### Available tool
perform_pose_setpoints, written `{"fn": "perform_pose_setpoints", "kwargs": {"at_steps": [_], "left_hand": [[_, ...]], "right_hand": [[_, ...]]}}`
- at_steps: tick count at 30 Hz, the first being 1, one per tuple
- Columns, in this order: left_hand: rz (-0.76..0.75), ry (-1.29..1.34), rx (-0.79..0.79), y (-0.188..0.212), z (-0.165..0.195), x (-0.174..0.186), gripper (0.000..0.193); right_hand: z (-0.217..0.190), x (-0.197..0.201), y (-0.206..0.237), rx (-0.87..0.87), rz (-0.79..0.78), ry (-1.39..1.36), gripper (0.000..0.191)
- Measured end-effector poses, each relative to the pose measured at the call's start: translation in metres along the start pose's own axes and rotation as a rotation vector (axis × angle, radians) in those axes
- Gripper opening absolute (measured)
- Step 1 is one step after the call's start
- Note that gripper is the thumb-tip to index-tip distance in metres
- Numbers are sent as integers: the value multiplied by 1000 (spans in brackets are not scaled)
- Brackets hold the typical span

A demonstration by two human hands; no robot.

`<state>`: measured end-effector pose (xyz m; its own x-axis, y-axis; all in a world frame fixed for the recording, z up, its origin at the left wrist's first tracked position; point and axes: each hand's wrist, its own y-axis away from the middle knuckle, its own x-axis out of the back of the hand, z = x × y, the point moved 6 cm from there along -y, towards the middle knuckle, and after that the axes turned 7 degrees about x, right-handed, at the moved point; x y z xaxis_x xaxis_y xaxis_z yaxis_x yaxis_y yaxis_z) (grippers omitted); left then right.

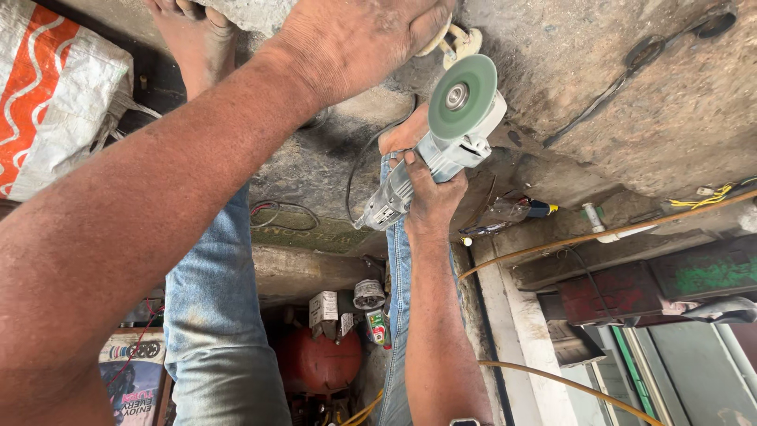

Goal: The person uses an angle grinder to smooth and shape metal parts, including coil springs and small metal pieces, on a concrete floor. The person handles each piece individually, grinding edges and surfaces while sparks fly.

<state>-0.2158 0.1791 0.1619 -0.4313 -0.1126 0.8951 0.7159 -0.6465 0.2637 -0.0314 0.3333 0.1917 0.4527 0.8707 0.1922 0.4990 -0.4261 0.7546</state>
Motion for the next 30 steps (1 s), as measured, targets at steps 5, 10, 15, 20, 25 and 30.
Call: {"fn": "perform_pose_setpoints", "kwargs": {"at_steps": [5,10,15,20,25,30], "left_hand": [[75,-21,10,-1,-6,10,54],[94,-59,4,-2,-9,7,55],[135,5,-37,-3,-13,9,42],[170,28,-27,-4,-17,15,39],[142,11,-24,-5,-17,16,41],[93,0,-33,-5,-16,12,47]], "right_hand": [[-4,-7,-5,-7,24,86,45],[-7,-16,-9,-51,53,56,43],[-14,-26,-17,-53,61,25,45],[-18,-29,-19,-108,119,29,53],[-7,-27,-17,-99,137,29,49],[6,-15,-18,-75,159,62,48]]}}
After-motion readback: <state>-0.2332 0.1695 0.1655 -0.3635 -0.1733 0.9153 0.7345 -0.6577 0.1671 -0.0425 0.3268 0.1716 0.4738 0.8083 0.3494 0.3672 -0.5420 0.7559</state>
